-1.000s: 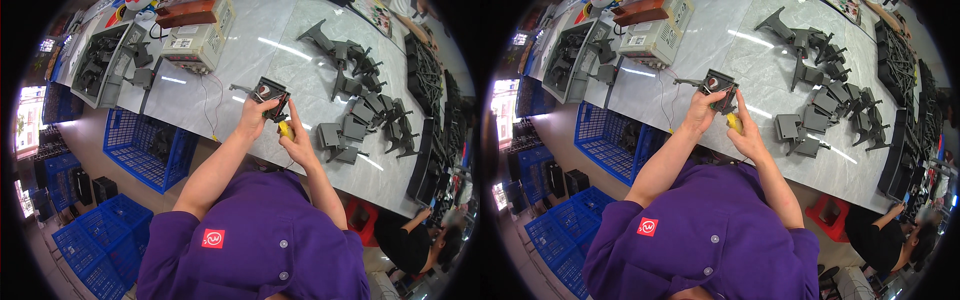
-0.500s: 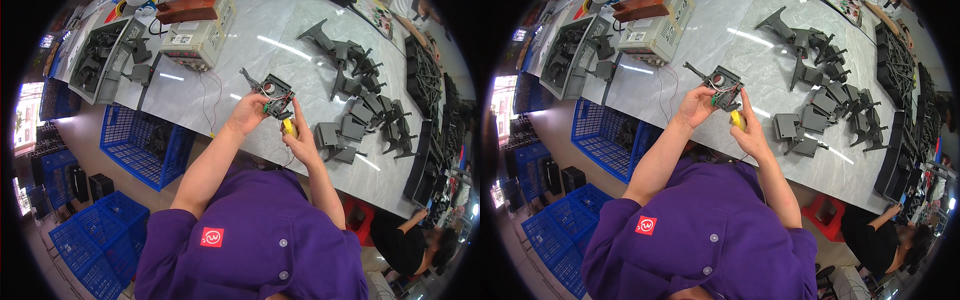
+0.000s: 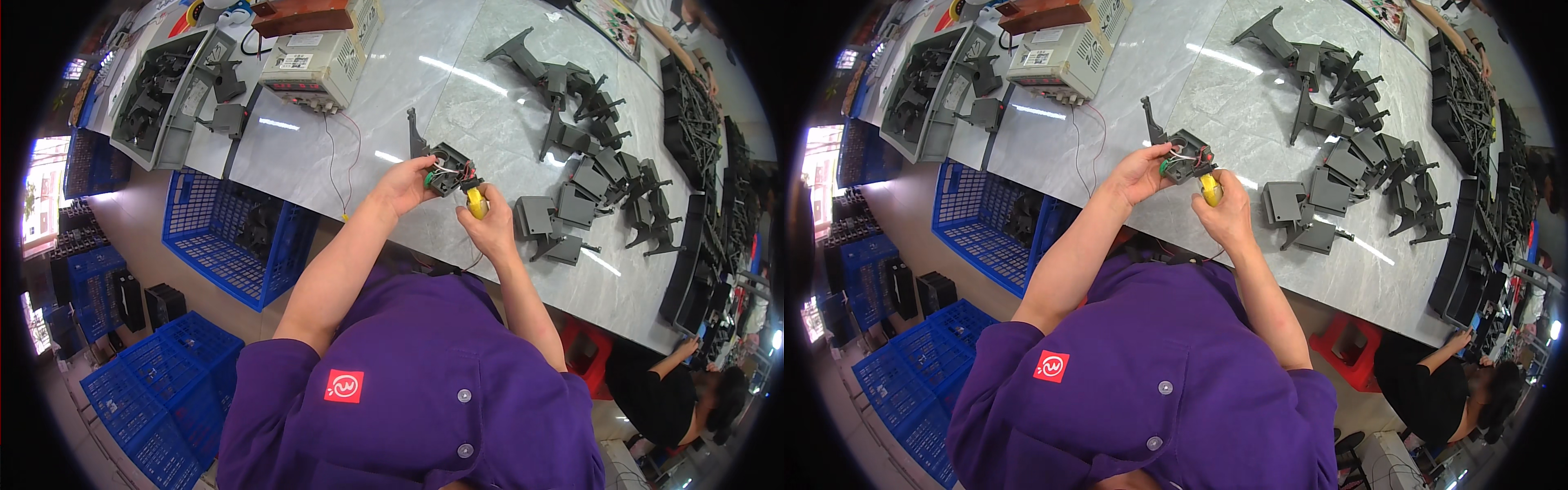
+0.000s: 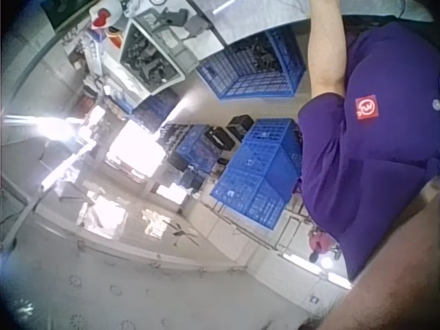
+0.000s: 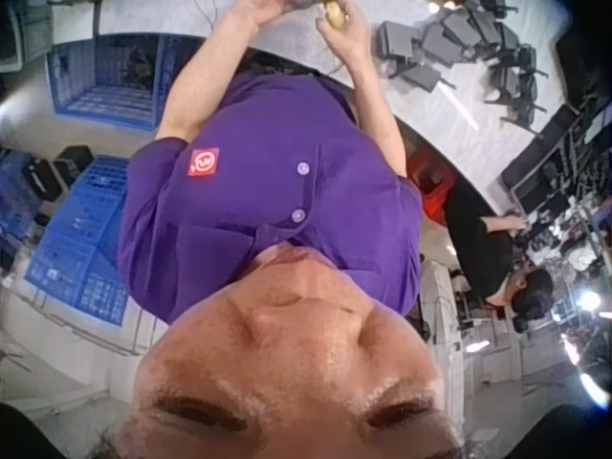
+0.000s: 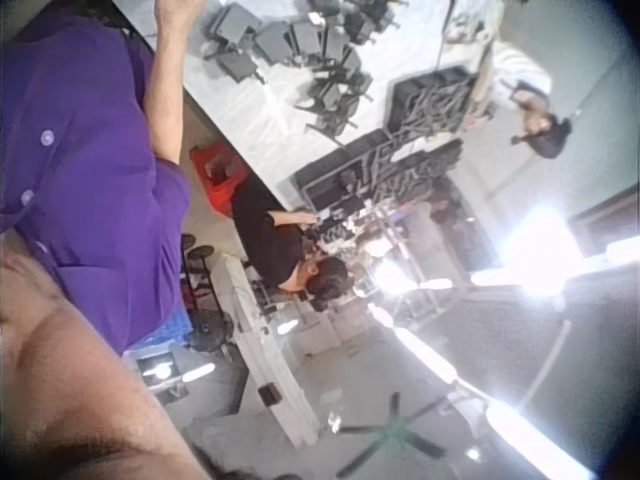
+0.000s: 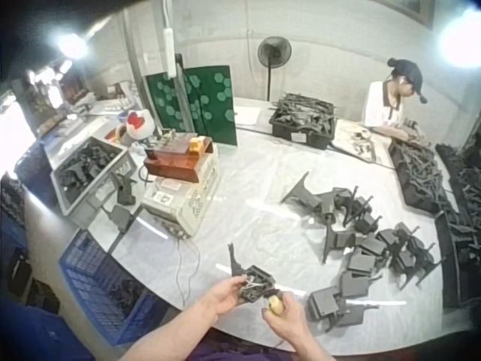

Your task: Assemble small electronic components into plastic housings using a manual tool and testing with a power supply.

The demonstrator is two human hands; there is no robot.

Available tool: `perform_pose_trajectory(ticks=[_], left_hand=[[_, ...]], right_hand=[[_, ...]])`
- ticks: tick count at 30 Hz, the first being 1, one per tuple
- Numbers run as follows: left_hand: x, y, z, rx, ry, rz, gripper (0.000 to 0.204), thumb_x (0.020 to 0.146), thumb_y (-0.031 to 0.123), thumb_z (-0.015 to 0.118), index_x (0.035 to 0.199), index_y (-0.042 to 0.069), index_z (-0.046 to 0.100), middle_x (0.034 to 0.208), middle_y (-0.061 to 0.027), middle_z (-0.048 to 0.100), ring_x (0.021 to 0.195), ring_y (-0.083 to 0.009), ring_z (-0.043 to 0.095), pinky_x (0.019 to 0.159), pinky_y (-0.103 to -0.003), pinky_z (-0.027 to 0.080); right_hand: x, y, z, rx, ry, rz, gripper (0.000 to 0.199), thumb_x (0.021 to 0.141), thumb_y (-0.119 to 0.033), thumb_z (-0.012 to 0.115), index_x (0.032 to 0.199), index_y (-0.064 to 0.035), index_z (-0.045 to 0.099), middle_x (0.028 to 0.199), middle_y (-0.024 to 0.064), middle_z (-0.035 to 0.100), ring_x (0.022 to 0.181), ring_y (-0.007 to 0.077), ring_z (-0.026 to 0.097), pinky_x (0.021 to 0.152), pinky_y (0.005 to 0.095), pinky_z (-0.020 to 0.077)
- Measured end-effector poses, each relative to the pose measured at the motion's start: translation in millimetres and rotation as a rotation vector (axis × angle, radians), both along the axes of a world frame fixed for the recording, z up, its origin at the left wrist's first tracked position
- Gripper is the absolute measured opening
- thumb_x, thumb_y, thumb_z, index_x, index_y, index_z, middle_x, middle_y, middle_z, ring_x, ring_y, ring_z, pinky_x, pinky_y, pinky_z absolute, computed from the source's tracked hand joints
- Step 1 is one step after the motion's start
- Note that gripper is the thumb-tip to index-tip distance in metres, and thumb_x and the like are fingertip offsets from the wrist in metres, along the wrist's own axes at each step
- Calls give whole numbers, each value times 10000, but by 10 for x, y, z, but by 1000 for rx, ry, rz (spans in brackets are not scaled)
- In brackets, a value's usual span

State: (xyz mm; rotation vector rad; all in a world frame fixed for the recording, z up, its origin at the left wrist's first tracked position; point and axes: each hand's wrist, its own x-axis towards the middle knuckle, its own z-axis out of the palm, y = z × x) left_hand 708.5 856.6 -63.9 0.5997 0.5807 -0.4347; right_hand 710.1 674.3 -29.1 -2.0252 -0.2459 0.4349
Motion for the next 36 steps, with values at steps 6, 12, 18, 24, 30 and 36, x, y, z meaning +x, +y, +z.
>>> perform_pose_trajectory(ticks=[6,12,18,24,30,36], left_hand=[[-25,-80,30,-44,50,-5,291,862,178,474,1108,27,505,1040,-83,585,928,-167,569,811,-311,452],[-125,-103,59,-31,70,23,297,858,177,484,1098,2,504,1032,-104,583,921,-173,572,799,-327,465],[-307,-31,247,74,24,134,250,853,153,491,1032,-20,515,997,-117,573,870,-193,572,784,-318,461],[-254,-13,313,428,-13,93,315,841,185,531,1074,-24,508,1008,-109,558,925,-183,547,787,-300,459],[-107,-75,396,435,101,109,436,784,399,583,1042,51,531,964,-38,527,858,-164,510,762,-347,435],[60,-58,248,533,160,61,434,728,438,620,954,76,545,924,-38,528,845,-184,502,737,-413,420]], right_hand=[[5,120,-89,-56,-334,-10,485,566,-208,768,907,21,510,1102,202,472,1000,297,499,803,347,419],[-40,240,-62,40,-197,-190,506,571,-235,778,905,27,502,1102,185,469,1005,291,497,803,347,421],[-45,227,-91,4,-268,-224,505,580,-224,768,924,24,494,1037,164,483,941,280,508,763,344,426],[-67,244,-148,-12,-258,-188,439,603,-183,744,914,2,495,921,139,505,837,282,523,705,350,425],[-177,266,-173,-12,-158,-133,370,635,-134,698,920,-4,501,846,149,550,786,301,559,680,358,437],[-284,289,-253,3,-162,-94,376,651,-118,674,972,-7,510,878,153,562,802,322,566,672,356,446]])
